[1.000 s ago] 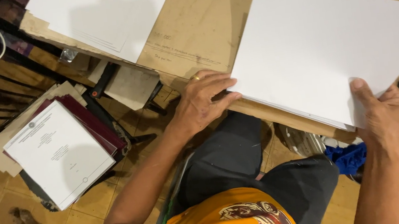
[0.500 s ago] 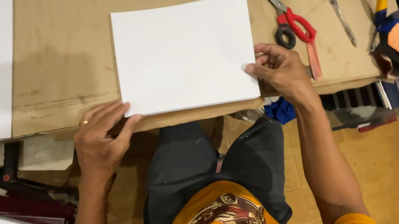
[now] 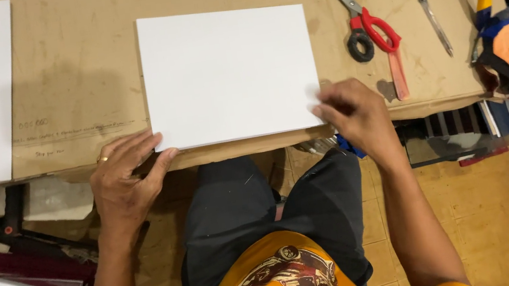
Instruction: A person is seen sitting at a workbench in a print shop, using scissors to carefully trim the edges of several white paper sheets.
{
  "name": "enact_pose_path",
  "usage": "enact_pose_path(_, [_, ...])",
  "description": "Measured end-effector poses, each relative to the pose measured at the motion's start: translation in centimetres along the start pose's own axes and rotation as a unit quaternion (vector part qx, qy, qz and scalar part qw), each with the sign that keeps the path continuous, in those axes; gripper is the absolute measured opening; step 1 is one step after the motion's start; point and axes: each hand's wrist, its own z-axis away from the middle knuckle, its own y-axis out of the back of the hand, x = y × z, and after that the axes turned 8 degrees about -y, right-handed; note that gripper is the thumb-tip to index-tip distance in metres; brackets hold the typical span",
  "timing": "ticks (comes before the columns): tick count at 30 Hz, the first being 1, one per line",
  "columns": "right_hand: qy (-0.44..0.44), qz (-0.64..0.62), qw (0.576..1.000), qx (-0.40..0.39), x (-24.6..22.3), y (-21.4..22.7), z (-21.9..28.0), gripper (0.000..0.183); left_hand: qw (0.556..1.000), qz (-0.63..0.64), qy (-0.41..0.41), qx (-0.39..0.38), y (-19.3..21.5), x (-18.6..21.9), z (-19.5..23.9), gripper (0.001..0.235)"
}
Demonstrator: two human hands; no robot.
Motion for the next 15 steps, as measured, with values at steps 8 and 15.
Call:
enact_pose_path(8, [0.128,0.049,0.990,0.021,0.4,0.0,3.0,0.014,1.000,0.000,0.006,-0.016,0.3,0.3,-0.3,0.030])
enact_pose_path(15, [0.175,0.058,0.982,0.041,2.7,-0.1,3.2,0.012,1.000,0.003,0.001,-0.018,0.4,0.4,-0.5,0.027])
